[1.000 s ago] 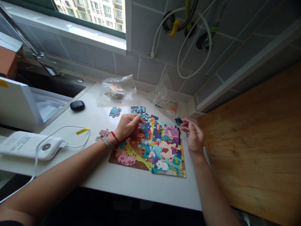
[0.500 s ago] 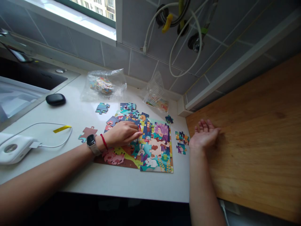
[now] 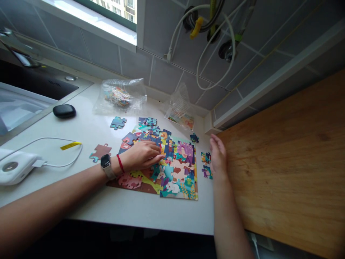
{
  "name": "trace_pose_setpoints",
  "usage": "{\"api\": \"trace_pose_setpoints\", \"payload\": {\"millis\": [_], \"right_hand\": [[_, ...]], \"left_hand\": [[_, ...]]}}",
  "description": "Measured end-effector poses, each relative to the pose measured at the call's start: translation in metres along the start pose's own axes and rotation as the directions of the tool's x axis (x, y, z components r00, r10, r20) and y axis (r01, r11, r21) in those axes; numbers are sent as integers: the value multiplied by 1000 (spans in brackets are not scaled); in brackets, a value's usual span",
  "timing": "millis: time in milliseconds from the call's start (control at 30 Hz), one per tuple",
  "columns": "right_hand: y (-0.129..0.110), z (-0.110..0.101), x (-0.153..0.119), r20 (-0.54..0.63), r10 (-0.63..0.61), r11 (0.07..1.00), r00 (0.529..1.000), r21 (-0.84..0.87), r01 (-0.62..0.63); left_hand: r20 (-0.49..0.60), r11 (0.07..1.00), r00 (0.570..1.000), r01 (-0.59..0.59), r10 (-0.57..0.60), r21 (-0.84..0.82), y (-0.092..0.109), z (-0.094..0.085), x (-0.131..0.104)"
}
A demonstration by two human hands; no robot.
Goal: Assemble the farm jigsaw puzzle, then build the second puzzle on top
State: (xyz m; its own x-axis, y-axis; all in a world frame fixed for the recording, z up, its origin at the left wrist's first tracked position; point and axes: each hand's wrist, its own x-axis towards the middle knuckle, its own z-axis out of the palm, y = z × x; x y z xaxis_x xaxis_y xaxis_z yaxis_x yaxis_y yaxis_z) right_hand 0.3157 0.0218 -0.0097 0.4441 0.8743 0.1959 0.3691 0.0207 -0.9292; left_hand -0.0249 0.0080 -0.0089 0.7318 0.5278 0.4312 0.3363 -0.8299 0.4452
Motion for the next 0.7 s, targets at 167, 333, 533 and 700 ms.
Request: {"api": "trace_pose_setpoints", "payload": {"millis": [167, 333, 533, 700], "right_hand": [[17, 22, -10, 234, -238, 866, 943, -389, 315], [16, -3, 0, 271, -201, 817, 941, -484, 314], [13, -56, -5, 444, -97, 633, 891, -663, 400], [24, -57, -7, 512, -33, 579, 858, -690, 434]], "left_hand": [[7, 1000, 1000, 4, -4, -12, 2, -1, 1], [-23, 998, 1000, 12, -14, -64, 2, -1, 2], [-34, 998, 999, 5, -7, -63, 0, 1, 2], [-26, 993, 999, 32, -35, -115, 4, 1, 3]]}}
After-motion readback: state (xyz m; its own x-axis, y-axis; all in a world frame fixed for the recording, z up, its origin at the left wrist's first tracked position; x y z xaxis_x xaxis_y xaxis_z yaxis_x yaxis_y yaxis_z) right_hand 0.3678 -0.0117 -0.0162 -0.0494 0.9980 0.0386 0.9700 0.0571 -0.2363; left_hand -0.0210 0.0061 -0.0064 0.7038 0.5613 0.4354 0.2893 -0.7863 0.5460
